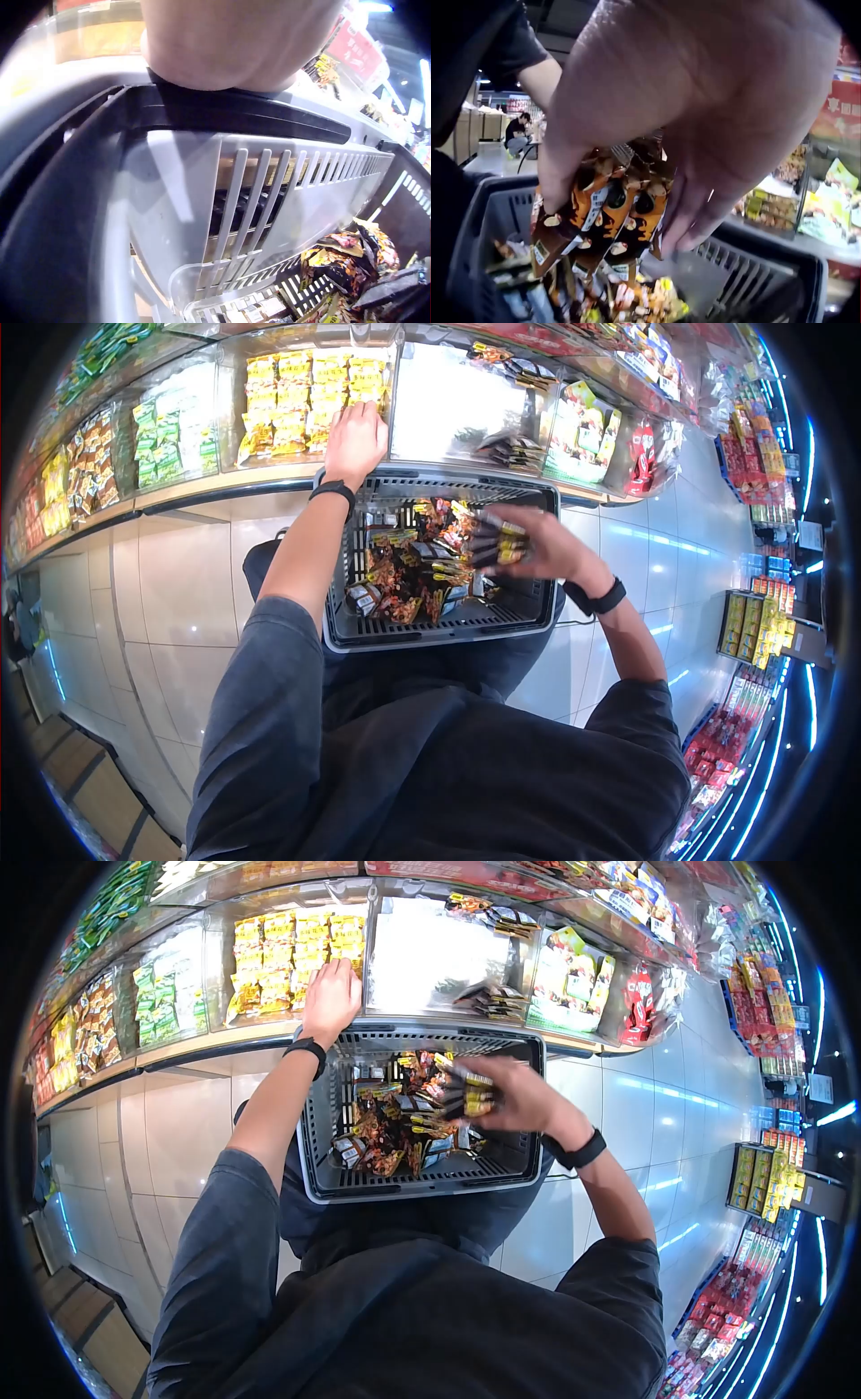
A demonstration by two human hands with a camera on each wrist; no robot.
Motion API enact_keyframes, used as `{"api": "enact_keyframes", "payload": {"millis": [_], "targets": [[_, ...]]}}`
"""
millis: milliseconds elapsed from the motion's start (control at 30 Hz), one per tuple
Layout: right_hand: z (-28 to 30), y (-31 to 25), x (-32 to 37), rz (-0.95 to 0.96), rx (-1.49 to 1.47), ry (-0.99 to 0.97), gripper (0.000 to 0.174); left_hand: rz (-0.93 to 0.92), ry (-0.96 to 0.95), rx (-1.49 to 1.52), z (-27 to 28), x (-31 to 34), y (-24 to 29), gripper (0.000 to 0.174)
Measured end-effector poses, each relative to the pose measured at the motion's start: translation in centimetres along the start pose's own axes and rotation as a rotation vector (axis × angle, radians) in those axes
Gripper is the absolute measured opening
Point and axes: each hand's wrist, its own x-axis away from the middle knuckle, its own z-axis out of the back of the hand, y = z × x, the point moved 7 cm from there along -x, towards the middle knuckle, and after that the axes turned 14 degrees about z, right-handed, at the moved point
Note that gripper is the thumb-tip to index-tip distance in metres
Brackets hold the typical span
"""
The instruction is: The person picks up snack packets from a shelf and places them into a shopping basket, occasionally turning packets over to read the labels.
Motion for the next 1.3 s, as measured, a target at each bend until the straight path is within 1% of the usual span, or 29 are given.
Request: {"api": "enact_keyframes", "payload": {"millis": [33,100,167,200,233,300,367,433,467,533,567,633,667,700,767,800,833,900,933,967,1000,1067,1100,1167,1233,1300], "targets": [[-2.0,0.7,1.4,-0.098,-0.032,-0.116,0.083,0.0,-0.006,-0.003,-0.1,0.0,0.0,0.019],[-5.0,2.0,3.7,-0.191,-0.074,-0.217,0.078,-0.021,0.002,0.003,0.0,0.0,0.2,0.02],[-7.4,3.4,5.2,-0.228,-0.112,-0.145,0.072,-0.035,0.0,-0.03,-0.1,0.0,0.3,0.02],[-7.2,2.9,5.0,-0.098,0.041,-0.054,0.066,-0.025,-0.019,-0.033,-0.2,0.0,0.3,0.02],[-6.9,3.9,5.0,-0.096,0.045,-0.051,0.066,-0.028,-0.014,-0.034,-0.1,-0.3,0.4,0.02],[-4.8,5.9,4.4,-0.06,0.206,0.069,0.063,-0.014,-0.016,-0.026,-0.2,0.0,0.1,0.021],[0.4,5.7,2.5,-0.015,0.404,0.268,0.06,-0.025,-0.009,-0.029,-0.2,0.1,0.0,0.02],[4.1,6.6,0.4,-0.044,0.499,0.292,0.066,-0.041,0.004,-0.026,-0.2,0.0,0.4,0.02],[5.2,8.2,-0.3,-0.044,0.502,0.294,0.066,-0.033,-0.011,-0.028,-0.2,0.0,0.3,0.019],[6.1,10.9,-1.6,0.012,0.646,0.156,0.068,-0.028,-0.006,-0.024,0.0,0.0,0.4,0.018],[6.7,12.0,-1.9,0.015,0.646,0.157,0.068,-0.027,-0.004,-0.026,0.0,0.1,0.3,0.018],[6.4,15.0,-2.7,-0.053,0.571,-0.086,0.073,-0.007,-0.027,-0.032,0.0,0.0,0.3,0.019],[6.5,15.5,-3.1,0.028,0.591,-0.06,0.068,-0.004,-0.02,-0.035,0.0,-0.3,0.3,0.019],[6.8,15.6,-3.7,0.034,0.59,-0.063,0.068,-0.003,-0.014,-0.024,0.0,-0.2,0.2,0.019],[6.9,16.8,-3.7,-0.134,0.56,-0.102,0.063,0.002,-0.014,-0.012,-0.2,0.0,-0.1,0.019],[6.5,16.2,-3.9,-0.075,0.65,-0.097,0.057,-0.002,-0.021,-0.022,-0.2,0.0,0.0,0.02],[6.1,16.0,-3.9,-0.077,0.649,-0.098,0.057,-0.008,-0.027,-0.031,-0.3,-0.1,0.1,0.02],[5.4,15.0,-4.1,0.015,0.626,-0.017,0.055,-0.007,-0.029,-0.031,-0.1,0.0,0.2,0.02],[5.2,15.4,-4.0,-0.041,0.603,-0.026,0.055,-0.006,-0.029,-0.033,0.0,0.0,0.3,0.02],[5.0,15.3,-3.7,-0.041,0.603,-0.025,0.055,-0.007,-0.028,-0.034,0.0,0.0,0.3,0.02],[5.1,15.0,-3.3,-0.008,0.616,0.031,0.056,-0.004,-0.027,-0.035,-0.2,0.1,0.2,0.02],[5.7,12.6,-2.4,0.048,0.637,0.131,0.056,0.003,-0.018,-0.036,-0.1,-0.2,0.1,0.02],[6.1,10.5,-1.7,0.015,0.595,0.155,0.055,0.001,-0.022,-0.025,0.0,-0.2,0.1,0.019],[6.7,6.2,-0.3,-0.117,0.442,0.213,0.056,0.006,-0.034,-0.012,-0.1,0.2,0.1,0.019],[6.2,4.5,2.0,-0.29,0.274,0.165,0.059,-0.018,-0.019,-0.028,-0.1,0.1,0.2,0.02],[4.4,2.9,3.6,-0.225,0.055,0.099,0.061,-0.021,-0.021,-0.033,-0.2,0.1,0.1,0.02]]}}
